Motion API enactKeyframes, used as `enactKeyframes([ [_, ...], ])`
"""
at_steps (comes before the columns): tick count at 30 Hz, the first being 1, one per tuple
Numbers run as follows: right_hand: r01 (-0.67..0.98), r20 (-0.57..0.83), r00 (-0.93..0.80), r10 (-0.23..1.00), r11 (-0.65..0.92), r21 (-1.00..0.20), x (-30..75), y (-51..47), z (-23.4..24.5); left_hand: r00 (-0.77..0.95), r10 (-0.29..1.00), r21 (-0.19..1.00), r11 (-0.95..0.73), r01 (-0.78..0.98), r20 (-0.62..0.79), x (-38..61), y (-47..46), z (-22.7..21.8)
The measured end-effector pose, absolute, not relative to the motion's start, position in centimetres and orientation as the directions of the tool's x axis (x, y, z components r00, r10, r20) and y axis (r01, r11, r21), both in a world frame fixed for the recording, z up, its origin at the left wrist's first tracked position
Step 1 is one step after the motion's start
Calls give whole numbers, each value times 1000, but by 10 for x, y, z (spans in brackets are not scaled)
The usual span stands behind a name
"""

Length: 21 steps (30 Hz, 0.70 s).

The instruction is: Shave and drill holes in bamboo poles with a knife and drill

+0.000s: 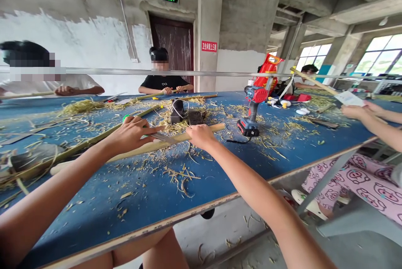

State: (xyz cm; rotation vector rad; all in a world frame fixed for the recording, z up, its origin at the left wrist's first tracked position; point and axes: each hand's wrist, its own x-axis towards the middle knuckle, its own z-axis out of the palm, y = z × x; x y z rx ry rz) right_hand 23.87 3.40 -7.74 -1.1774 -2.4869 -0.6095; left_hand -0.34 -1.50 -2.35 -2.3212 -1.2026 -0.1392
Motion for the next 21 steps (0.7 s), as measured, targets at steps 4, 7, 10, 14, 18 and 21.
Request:
enactKeyframes([
  [4,790,464,-603,649,566,235,236,32,-76,558,762,-369,-440,819,330,-4,-15,-19],
  [7,862,490,-496,717,475,176,239,35,-71,467,747,-389,-298,872,474,-14,-21,-5],
  [10,913,515,-347,784,408,-7,237,36,-66,378,664,-367,-165,916,645,-21,-31,10],
  [14,709,448,-255,857,481,-515,219,26,-58,300,662,-255,-167,952,687,-14,-42,15],
  [18,536,427,-196,883,461,-707,193,15,-49,397,742,-254,-307,917,540,1,-44,4],
  [21,660,509,-94,856,436,-612,176,14,-49,363,783,-230,-283,931,506,0,-40,-3],
])
